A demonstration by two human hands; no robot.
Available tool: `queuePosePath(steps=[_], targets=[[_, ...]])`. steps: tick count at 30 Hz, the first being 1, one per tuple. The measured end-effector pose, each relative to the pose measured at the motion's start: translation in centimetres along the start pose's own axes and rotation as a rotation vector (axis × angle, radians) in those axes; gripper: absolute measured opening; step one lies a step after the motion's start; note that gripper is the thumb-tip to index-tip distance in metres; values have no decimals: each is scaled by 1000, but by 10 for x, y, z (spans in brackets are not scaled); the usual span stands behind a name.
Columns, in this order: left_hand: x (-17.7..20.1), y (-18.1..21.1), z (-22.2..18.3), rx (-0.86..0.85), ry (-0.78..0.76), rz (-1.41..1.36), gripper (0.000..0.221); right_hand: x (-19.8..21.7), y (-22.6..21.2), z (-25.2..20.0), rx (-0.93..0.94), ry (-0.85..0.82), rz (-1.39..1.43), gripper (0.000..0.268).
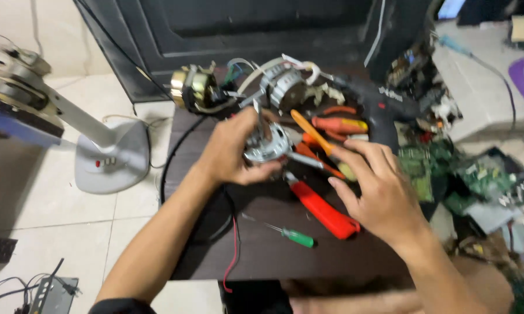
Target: Disassembling and cleaning an electric motor using a screwdriver, brush, and pliers on a repair bench.
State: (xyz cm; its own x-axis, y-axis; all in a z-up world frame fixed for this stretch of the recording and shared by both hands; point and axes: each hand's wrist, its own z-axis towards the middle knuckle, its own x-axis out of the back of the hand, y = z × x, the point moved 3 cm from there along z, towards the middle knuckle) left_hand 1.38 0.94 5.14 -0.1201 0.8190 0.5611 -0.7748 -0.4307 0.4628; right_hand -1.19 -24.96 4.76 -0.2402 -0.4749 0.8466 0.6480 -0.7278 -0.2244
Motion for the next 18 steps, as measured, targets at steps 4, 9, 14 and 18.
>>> queuePosePath(steps=[4, 9, 14, 18], targets=[[-2, -6, -6, -4, 23, -33, 45, 28, -23, -75, -28, 216, 446, 20], [-5, -16, -10, -21, 46, -34, 54, -18, 7, -206, 156, 750, 960, 40], [-10, -38, -10, -160, 125, -68, 47, -60, -9, -308, -274, 387, 746, 35], [-11, -36, -9, -163, 119, -86, 50, -96, 14, -282, -557, 135, 610, 35]])
